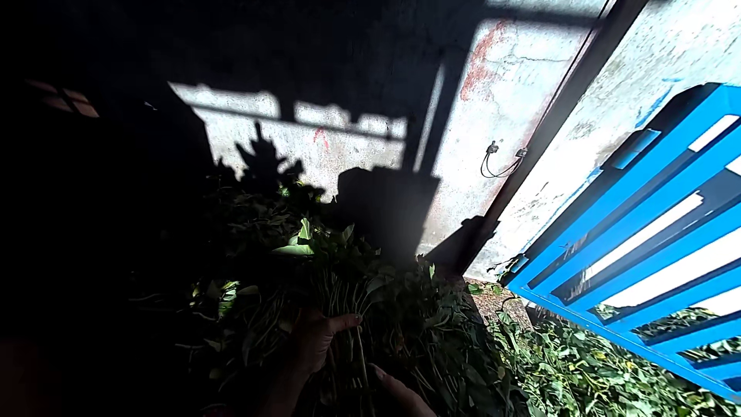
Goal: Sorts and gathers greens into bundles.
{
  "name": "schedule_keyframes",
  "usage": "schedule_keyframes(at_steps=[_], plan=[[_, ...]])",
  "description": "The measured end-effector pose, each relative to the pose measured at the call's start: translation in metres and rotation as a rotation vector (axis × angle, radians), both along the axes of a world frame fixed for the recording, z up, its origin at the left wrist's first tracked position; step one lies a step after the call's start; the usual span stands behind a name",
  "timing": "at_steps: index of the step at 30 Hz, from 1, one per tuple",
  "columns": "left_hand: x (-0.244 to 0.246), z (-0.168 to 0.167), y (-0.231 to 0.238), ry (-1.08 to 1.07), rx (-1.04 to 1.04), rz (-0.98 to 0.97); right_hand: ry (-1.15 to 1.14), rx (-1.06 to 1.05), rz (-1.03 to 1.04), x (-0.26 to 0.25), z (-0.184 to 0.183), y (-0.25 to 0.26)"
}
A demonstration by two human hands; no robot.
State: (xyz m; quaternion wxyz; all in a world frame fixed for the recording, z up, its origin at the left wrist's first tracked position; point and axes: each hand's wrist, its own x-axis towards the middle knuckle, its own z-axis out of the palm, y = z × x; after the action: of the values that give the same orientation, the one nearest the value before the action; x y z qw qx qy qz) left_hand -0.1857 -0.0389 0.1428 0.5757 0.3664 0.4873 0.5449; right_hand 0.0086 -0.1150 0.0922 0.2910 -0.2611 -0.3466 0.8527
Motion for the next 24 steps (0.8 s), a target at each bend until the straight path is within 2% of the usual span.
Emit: schedule_keyframes(at_steps=[3,5,7,11,13,15,18,24], plan=[[-0.002,0.000,-0.001,-0.012,0.019,-0.050,0.098,-0.038,-0.069,-0.009,0.001,-0.006],[-0.003,-0.001,-0.002,-0.024,0.015,-0.089,0.027,0.063,-0.185,-0.020,0.006,-0.015],[-0.002,0.001,-0.002,-0.026,0.013,-0.091,-0.235,0.360,-0.275,-0.030,0.008,-0.022],[-0.001,0.002,-0.004,0.008,0.026,-0.072,-0.968,1.064,-0.419,-0.041,-0.005,-0.028],[-0.002,0.001,-0.005,0.030,0.028,-0.075,-1.256,1.299,-0.465,-0.040,-0.009,-0.028],[-0.002,0.001,-0.005,0.043,0.018,-0.071,-1.426,1.492,-0.524,-0.038,-0.014,-0.028],[-0.002,-0.001,-0.006,0.044,0.015,-0.063,-1.525,1.664,-0.604,-0.033,-0.016,-0.027],[-0.003,-0.003,-0.010,0.052,0.045,-0.004,-1.452,1.789,-0.606,-0.012,-0.001,-0.025]])
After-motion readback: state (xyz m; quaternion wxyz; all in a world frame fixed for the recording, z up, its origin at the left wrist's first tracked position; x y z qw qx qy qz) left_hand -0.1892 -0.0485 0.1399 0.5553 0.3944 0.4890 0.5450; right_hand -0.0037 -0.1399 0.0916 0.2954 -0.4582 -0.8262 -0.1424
